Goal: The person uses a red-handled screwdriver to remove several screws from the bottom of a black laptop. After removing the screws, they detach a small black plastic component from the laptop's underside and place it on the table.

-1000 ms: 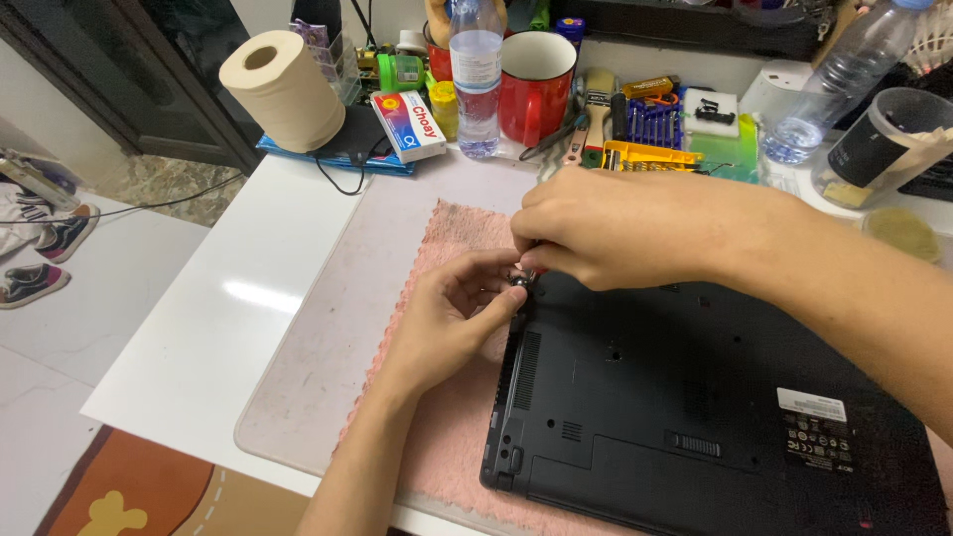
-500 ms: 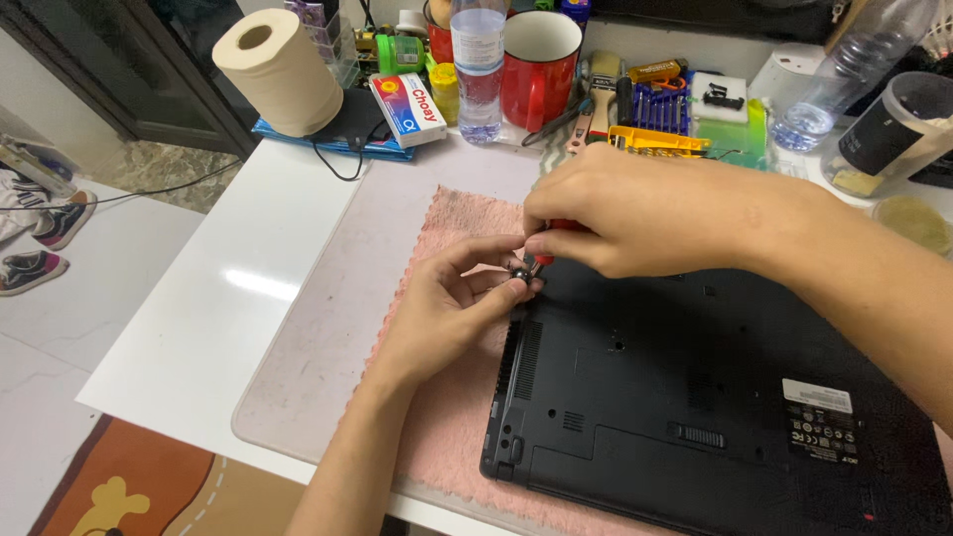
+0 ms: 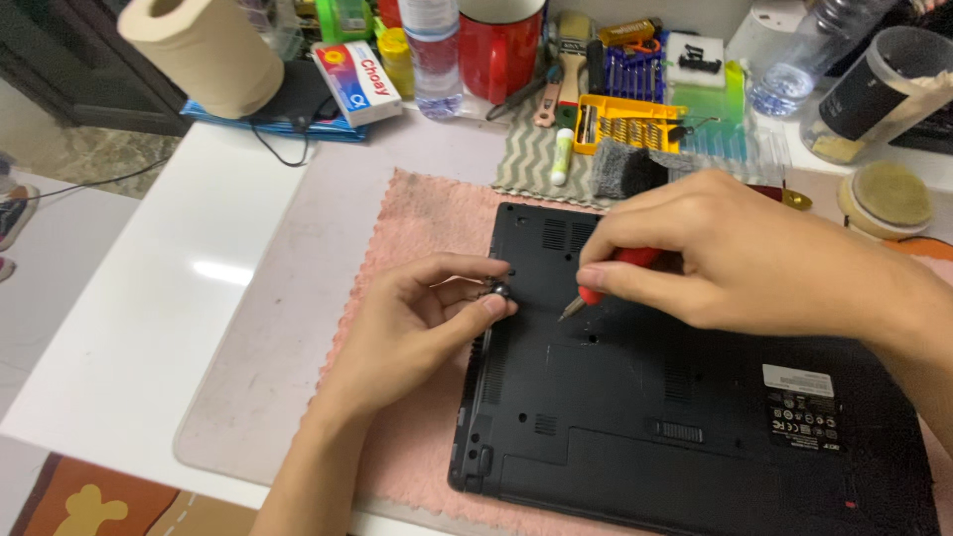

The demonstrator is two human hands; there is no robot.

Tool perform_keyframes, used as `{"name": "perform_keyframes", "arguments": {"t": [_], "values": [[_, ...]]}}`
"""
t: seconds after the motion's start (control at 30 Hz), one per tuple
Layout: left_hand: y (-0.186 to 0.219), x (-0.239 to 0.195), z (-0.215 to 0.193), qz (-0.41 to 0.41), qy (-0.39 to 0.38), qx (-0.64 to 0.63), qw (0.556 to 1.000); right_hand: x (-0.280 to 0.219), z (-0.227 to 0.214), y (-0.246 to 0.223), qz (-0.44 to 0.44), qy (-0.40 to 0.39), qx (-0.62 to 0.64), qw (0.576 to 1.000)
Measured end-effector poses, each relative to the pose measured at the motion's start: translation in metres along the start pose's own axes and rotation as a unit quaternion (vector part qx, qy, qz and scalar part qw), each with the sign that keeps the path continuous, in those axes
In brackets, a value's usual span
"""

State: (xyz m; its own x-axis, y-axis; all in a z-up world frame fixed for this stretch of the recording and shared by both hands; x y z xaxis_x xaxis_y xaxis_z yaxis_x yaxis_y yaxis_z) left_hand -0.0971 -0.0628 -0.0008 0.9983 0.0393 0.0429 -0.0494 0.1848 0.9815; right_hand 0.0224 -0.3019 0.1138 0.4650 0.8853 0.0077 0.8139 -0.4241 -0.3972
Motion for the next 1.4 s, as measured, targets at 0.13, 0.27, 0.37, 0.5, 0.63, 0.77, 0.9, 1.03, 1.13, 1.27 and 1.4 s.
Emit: {"name": "perform_keyframes", "arguments": {"t": [0.13,0.27,0.37,0.5,0.63,0.77,0.9,1.03,1.13,1.27,1.4], "values": [[0.006,-0.002,0.003,-0.004,0.016,0.010,1.000,-0.020,0.004,0.010,0.057,0.006,0.018,0.998],[0.003,-0.003,0.003,0.009,0.030,0.028,0.999,-0.030,0.015,0.026,0.131,0.043,0.036,0.990],[0.001,-0.002,0.004,0.026,0.039,0.085,0.995,-0.035,0.018,0.032,0.157,0.060,0.117,0.979],[0.015,-0.001,0.005,-0.018,0.104,0.172,0.979,-0.040,0.023,0.047,0.216,0.061,0.264,0.938],[0.014,0.004,0.004,-0.011,0.115,0.182,0.976,-0.041,0.037,0.049,0.135,0.110,0.296,0.939],[0.006,0.006,0.001,-0.028,0.124,0.206,0.970,-0.045,0.052,0.053,0.139,0.173,0.293,0.930],[-0.001,0.008,0.001,-0.069,0.179,0.178,0.965,-0.049,0.059,0.056,0.146,0.185,0.304,0.923],[-0.015,0.009,-0.005,-0.050,0.192,0.143,0.970,-0.052,0.069,0.059,0.137,0.180,0.376,0.899],[-0.016,0.010,-0.006,-0.017,0.188,0.142,0.972,-0.056,0.075,0.058,0.109,0.212,0.369,0.898],[-0.014,0.010,-0.001,-0.030,0.235,0.125,0.964,-0.062,0.078,0.056,0.074,0.184,0.407,0.892],[-0.007,0.012,0.007,-0.060,0.283,0.131,0.948,-0.053,0.070,0.046,0.009,0.187,0.396,0.899]]}}
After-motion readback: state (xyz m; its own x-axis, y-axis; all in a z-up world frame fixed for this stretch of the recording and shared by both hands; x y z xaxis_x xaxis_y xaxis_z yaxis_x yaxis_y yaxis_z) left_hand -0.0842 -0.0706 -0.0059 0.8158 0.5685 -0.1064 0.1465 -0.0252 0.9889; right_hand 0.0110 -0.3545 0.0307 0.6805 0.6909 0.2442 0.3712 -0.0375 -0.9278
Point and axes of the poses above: each hand's wrist, its own x-axis towards the middle knuckle, its own z-axis out of the palm, y = z × x, the point moved 2 cm from there along x, towards the middle knuckle, and after that the axes turned 5 degrees about z, right-handed, at the moved point
